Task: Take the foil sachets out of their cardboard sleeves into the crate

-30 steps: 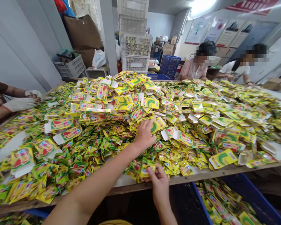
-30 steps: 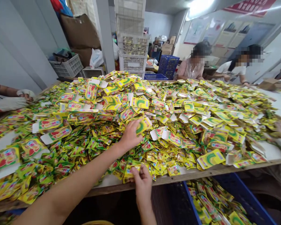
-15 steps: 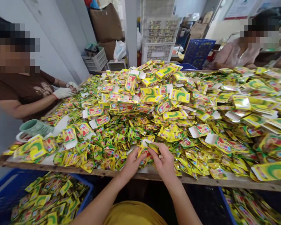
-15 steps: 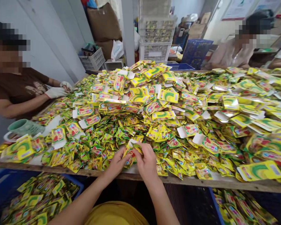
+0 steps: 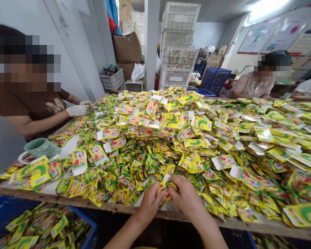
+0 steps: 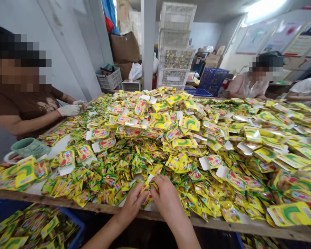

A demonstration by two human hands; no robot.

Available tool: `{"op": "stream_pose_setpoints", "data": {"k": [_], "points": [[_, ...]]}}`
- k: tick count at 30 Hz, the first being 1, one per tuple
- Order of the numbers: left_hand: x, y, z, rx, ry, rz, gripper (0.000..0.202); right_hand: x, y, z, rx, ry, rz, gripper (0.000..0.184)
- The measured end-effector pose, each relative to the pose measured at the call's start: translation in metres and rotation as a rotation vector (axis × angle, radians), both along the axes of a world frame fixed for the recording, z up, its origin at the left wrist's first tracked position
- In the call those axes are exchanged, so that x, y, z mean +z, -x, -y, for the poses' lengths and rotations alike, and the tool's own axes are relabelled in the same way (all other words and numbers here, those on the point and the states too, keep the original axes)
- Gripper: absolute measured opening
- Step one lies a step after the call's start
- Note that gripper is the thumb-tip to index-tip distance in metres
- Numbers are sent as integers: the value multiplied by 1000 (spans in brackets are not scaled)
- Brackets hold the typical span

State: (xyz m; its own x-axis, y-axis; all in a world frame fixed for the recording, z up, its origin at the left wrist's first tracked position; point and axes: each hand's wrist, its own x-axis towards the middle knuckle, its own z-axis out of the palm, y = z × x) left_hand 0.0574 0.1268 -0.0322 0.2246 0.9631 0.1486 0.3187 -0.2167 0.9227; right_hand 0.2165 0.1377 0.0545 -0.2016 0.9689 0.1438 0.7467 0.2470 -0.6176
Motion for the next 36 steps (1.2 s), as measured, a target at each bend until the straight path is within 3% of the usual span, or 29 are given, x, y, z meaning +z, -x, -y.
{"op": "stream_pose_setpoints", "data": {"k": [5,7,9,11,15,23,29,33,36], "points": [[9,6,2,-100,-5,-44,19,23,1,-1,340,157,-27,22],[12,8,3,-124,95,13,21,20,7,-2,308,179,-40,20],[13,10,4,-105,232,143,24,12,15,-2,145,115,-38,16],[13,13,5,-88,317,279,28,2,21,-1,84,31,-47,11],[15,20,3,-122,374,433,28,-6,21,1,244,-48,-71,19],[19,25,2,-161,401,491,31,-5,16,-5,272,-266,-15,8],[21,28,2,-172,324,438,38,1,21,-5,396,-152,-60,17],[19,28,1,-163,337,393,33,-4,19,-1,461,-10,9,15],[17,29,1,-135,352,382,32,-15,18,7,393,3,-91,14]]}}
